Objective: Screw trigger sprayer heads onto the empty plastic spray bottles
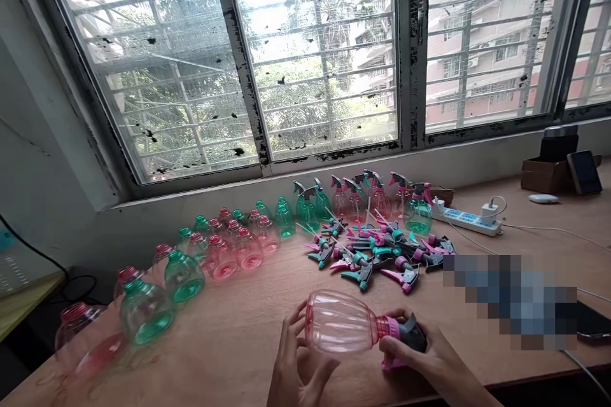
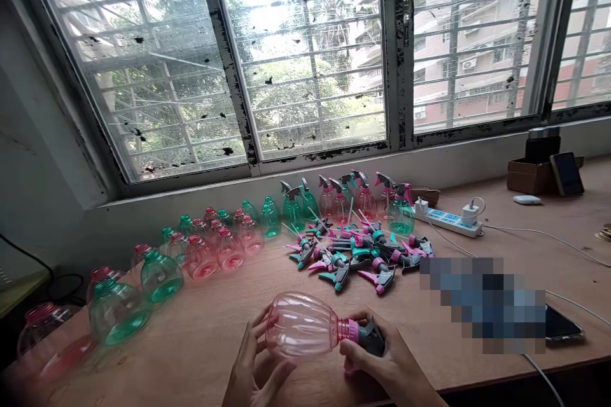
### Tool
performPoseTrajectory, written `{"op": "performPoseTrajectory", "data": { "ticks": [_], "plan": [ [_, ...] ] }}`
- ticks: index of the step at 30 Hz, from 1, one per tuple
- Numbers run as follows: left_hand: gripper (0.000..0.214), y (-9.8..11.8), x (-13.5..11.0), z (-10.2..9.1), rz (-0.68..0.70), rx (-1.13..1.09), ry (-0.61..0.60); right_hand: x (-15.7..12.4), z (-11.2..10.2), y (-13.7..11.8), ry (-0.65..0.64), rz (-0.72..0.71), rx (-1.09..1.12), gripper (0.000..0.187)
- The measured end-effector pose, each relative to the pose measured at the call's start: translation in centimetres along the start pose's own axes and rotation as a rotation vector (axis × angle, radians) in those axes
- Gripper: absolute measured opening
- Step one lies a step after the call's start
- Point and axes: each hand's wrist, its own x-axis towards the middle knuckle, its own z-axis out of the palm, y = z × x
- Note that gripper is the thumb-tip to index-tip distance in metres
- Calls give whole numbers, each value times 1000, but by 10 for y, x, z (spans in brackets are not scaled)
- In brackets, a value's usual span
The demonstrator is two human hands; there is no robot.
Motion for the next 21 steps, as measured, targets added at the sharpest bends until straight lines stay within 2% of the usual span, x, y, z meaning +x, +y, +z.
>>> {"op": "performPoseTrajectory", "data": {
  "ticks": [7,14,18,21],
  "plan": [
    [41,-4,0,0,-78,-111,-26,2,0,2,-3,25,23,37],
    [44,-9,-1,0,39,30,26,1,3,-2,37,39,75,36],
    [57,-4,-1,-1,44,54,1,1,2,-2,13,34,77,36],
    [43,-1,2,-3,30,13,-1,1,1,0,-10,17,45,35]
  ]
}}
